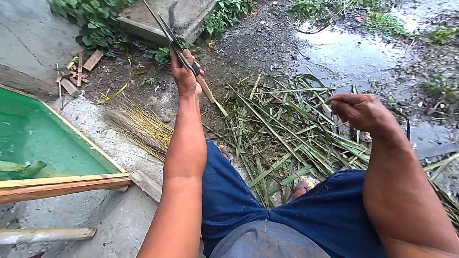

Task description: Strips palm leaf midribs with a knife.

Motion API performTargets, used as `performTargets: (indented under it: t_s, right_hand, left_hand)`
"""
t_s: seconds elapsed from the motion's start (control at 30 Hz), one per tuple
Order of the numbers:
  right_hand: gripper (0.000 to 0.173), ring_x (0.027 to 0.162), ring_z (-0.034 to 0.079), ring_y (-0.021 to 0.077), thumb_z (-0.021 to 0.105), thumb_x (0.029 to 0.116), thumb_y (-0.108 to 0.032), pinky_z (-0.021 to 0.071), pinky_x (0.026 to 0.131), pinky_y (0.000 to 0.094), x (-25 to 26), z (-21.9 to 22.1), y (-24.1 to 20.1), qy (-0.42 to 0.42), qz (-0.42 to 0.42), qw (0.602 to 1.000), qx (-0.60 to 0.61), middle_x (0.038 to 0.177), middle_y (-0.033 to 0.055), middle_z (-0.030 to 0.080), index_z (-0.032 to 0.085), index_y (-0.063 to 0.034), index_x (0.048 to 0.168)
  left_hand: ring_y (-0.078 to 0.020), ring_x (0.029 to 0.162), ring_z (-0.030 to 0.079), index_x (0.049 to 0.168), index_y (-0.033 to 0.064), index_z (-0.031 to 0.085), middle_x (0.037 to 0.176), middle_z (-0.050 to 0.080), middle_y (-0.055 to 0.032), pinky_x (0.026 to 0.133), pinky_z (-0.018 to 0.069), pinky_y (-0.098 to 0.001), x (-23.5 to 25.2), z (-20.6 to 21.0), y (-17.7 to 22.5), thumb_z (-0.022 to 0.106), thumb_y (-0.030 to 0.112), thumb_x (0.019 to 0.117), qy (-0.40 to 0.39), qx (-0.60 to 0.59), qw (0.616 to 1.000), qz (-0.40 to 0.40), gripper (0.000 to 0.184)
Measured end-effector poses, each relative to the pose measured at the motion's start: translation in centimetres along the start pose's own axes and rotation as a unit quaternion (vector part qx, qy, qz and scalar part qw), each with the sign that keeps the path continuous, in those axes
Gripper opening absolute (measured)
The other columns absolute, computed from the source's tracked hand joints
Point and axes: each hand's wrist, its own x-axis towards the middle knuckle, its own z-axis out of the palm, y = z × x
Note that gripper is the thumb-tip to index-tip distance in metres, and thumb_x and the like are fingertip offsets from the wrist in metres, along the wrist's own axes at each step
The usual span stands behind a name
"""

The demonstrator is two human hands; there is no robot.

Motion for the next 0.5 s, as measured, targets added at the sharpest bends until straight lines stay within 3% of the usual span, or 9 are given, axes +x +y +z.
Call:
performTargets:
  t_s: [0.17, 0.3, 0.4, 0.5]
  right_hand:
    - [0.027, 0.060, 0.054, 0.0145, 0.050, 0.1064, -0.017, 0.0486, 0.060, 0.0416, -0.8, -1.5, 0.8, 0.044, 0.019, 0.999, -0.011, 0.077, 0.0059, 0.064, 0.073, -0.0058, 0.114]
    - [0.029, 0.060, 0.052, 0.0128, 0.048, 0.1065, -0.019, 0.0484, 0.061, 0.0394, -1.2, -2.2, 1.3, 0.066, 0.029, 0.997, -0.023, 0.078, 0.0053, 0.063, 0.072, -0.0060, 0.116]
    - [0.029, 0.065, 0.058, 0.0202, 0.048, 0.1077, -0.018, 0.0511, 0.065, 0.0474, -1.5, -3.0, 1.7, 0.076, 0.054, 0.995, -0.039, 0.083, 0.0111, 0.066, 0.072, -0.0050, 0.117]
    - [0.035, 0.077, 0.062, 0.0344, 0.045, 0.1092, -0.021, 0.0506, 0.075, 0.0601, -2.2, -4.8, 2.9, 0.120, 0.129, 0.983, -0.047, 0.095, 0.0236, 0.067, 0.068, 0.0004, 0.122]
  left_hand:
    - [-0.0137, 0.064, 0.058, 0.159, 0.0183, 0.027, 0.093, 0.053, -0.0024, 0.054, 0.0560, -0.0288, 0.3, -0.7, 0.2, 0.046, 0.020, 0.1096, -0.008, -0.002, 1.000, -0.012, 0.053]
    - [-0.0140, 0.062, 0.061, 0.148, 0.0143, 0.045, 0.093, 0.061, -0.0036, 0.051, 0.0553, -0.0281, 0.3, -1.0, 0.4, 0.047, 0.024, 0.1105, 0.005, -0.005, 1.000, -0.030, 0.039]
    - [-0.0125, 0.065, 0.062, 0.149, 0.0149, 0.044, 0.105, 0.063, -0.0041, 0.051, 0.0536, -0.0249, 0.2, -1.1, 0.5, 0.046, 0.026, 0.1110, -0.011, 0.027, 0.998, -0.051, 0.039]
    - [-0.0123, 0.064, 0.061, 0.146, 0.0121, 0.048, 0.106, 0.063, -0.0066, 0.048, 0.0524, -0.0251, 0.6, -1.6, 0.1, 0.055, 0.026, 0.1079, 0.071, 0.053, 0.994, -0.070, 0.041]
